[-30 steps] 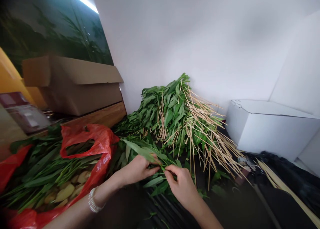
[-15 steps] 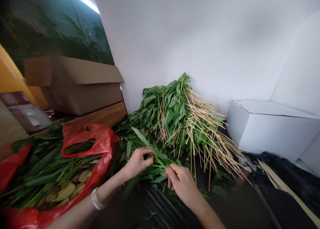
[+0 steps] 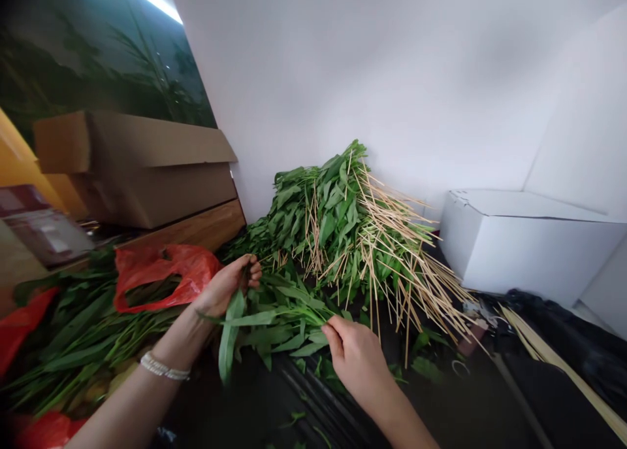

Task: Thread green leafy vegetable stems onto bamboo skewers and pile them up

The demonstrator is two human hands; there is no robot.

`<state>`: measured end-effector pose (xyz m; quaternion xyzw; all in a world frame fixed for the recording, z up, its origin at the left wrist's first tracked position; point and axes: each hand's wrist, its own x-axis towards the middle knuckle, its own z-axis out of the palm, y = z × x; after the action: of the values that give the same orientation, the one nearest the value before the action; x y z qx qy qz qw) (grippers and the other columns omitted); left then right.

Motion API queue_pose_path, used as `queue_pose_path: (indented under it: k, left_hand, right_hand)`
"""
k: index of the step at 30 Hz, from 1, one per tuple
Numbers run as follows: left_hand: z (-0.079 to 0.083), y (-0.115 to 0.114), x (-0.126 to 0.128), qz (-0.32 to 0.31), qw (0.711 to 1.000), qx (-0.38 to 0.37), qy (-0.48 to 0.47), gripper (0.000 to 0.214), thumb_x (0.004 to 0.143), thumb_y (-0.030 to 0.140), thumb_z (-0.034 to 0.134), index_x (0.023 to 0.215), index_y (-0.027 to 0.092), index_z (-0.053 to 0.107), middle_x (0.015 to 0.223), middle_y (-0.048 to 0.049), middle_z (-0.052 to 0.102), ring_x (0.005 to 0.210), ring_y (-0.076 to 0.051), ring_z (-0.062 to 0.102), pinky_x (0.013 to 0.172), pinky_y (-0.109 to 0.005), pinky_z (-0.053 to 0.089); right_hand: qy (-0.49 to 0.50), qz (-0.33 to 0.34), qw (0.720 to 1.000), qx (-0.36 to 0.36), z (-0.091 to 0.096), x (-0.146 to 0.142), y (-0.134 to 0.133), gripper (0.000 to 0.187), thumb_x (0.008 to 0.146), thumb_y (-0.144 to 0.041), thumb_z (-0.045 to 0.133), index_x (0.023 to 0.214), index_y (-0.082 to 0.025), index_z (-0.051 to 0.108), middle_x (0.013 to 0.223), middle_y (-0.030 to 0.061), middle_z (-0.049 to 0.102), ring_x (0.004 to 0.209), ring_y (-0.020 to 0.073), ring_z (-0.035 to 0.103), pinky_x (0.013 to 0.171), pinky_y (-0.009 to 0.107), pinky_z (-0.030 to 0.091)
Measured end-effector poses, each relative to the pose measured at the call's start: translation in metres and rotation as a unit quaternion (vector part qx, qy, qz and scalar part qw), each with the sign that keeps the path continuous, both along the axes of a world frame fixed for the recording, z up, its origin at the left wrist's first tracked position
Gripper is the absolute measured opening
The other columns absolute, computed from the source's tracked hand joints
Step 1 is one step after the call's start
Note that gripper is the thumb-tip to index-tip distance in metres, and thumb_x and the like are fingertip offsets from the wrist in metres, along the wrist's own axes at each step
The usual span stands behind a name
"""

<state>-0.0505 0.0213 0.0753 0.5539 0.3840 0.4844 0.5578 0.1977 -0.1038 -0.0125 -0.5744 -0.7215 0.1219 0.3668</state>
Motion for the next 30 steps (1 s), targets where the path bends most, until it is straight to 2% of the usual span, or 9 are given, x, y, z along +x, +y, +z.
queue_pose_path:
  k: [3, 8, 11, 15, 19, 22, 26, 28, 30]
  left_hand:
    - [0.016, -0.009, -0.008, -0.064, 0.997, 0.031, 0.008, 0.025, 0.080, 0.040, 0.060, 0.088, 0.018, 0.051, 0.064, 0.0063, 0.039, 0.047, -0.005, 0.031, 0.042, -0.015, 0.021]
    - [0.014, -0.036, 0.012, -0.084, 0.954, 0.151, 0.247, 0.027, 0.087, 0.043, 0.053, 0.085, 0.016, 0.058, 0.065, 0.0038, 0.048, 0.055, -0.009, 0.040, 0.049, -0.019, 0.031]
    - [-0.005, -0.051, 0.030, -0.049, 0.894, 0.252, 0.368, 0.018, 0.084, 0.034, 0.060, 0.082, 0.017, 0.061, 0.071, 0.0024, 0.058, 0.065, -0.012, 0.050, 0.061, -0.022, 0.039]
    - [-0.027, -0.064, 0.043, -0.063, 0.806, 0.365, 0.463, 0.017, 0.092, 0.026, 0.051, 0.095, 0.020, 0.065, 0.087, -0.0017, 0.066, 0.081, -0.015, 0.061, 0.075, -0.025, 0.045]
    - [-0.036, -0.070, 0.048, -0.062, 0.682, 0.453, 0.571, 0.017, 0.093, 0.027, 0.049, 0.095, 0.019, 0.064, 0.086, -0.0034, 0.063, 0.076, -0.016, 0.063, 0.067, -0.024, 0.048]
    - [-0.041, -0.069, 0.050, -0.054, 0.625, 0.496, 0.601, 0.014, 0.090, 0.021, 0.049, 0.083, 0.017, 0.059, 0.082, -0.0037, 0.060, 0.071, -0.015, 0.060, 0.061, -0.023, 0.046]
    - [-0.049, -0.070, 0.052, -0.037, 0.620, 0.517, 0.589, 0.010, 0.084, 0.016, 0.049, 0.075, 0.017, 0.054, 0.076, -0.0035, 0.057, 0.067, -0.016, 0.056, 0.059, -0.025, 0.043]
    - [-0.053, -0.072, 0.054, -0.026, 0.647, 0.501, 0.574, 0.009, 0.080, 0.015, 0.049, 0.071, 0.018, 0.053, 0.073, -0.0028, 0.055, 0.065, -0.016, 0.054, 0.058, -0.025, 0.040]
    - [-0.056, -0.073, 0.058, -0.009, 0.705, 0.461, 0.540, 0.011, 0.077, 0.014, 0.048, 0.067, 0.018, 0.051, 0.069, -0.0014, 0.053, 0.063, -0.015, 0.051, 0.058, -0.025, 0.037]
  right_hand:
    - [-0.071, -0.027, 0.994, 0.081, -0.005, 0.000, 0.000, 0.030, 0.098, -0.031, 0.038, 0.081, -0.022, 0.061, 0.067, 0.0012, 0.064, 0.060, 0.0155, 0.060, 0.059, 0.026, 0.036]
    - [-0.151, -0.040, 0.968, 0.195, -0.008, -0.001, -0.001, 0.030, 0.099, -0.025, 0.038, 0.081, -0.020, 0.061, 0.068, 0.0017, 0.062, 0.061, 0.0155, 0.057, 0.065, 0.029, 0.035]
    - [-0.179, -0.037, 0.956, 0.228, -0.007, -0.002, -0.002, 0.029, 0.099, -0.021, 0.039, 0.080, -0.018, 0.061, 0.067, 0.0021, 0.061, 0.062, 0.0162, 0.056, 0.066, 0.030, 0.034]
    - [-0.198, -0.027, 0.947, 0.251, -0.005, -0.003, -0.003, 0.029, 0.099, -0.018, 0.040, 0.083, -0.017, 0.064, 0.068, 0.0036, 0.062, 0.066, 0.0173, 0.058, 0.069, 0.031, 0.035]
    - [-0.206, -0.024, 0.942, 0.263, -0.003, -0.005, -0.003, 0.030, 0.099, -0.018, 0.039, 0.083, -0.017, 0.064, 0.066, 0.0036, 0.060, 0.064, 0.0174, 0.057, 0.068, 0.032, 0.035]
    - [-0.207, -0.024, 0.946, 0.251, -0.002, -0.006, -0.005, 0.030, 0.099, -0.019, 0.039, 0.080, -0.017, 0.063, 0.065, 0.0033, 0.060, 0.063, 0.0178, 0.056, 0.067, 0.032, 0.034]
    - [-0.187, -0.008, 0.958, 0.217, -0.002, -0.008, -0.006, 0.029, 0.099, -0.019, 0.039, 0.080, -0.018, 0.061, 0.067, 0.0028, 0.061, 0.065, 0.0176, 0.057, 0.068, 0.031, 0.033]
    - [-0.176, 0.002, 0.963, 0.206, -0.002, -0.010, -0.007, 0.029, 0.099, -0.019, 0.037, 0.081, -0.019, 0.060, 0.068, 0.0023, 0.062, 0.064, 0.0174, 0.057, 0.068, 0.031, 0.033]
    - [-0.156, 0.012, 0.969, 0.192, -0.002, -0.011, -0.007, 0.030, 0.100, -0.020, 0.036, 0.081, -0.020, 0.059, 0.068, 0.0015, 0.063, 0.063, 0.0167, 0.057, 0.067, 0.030, 0.033]
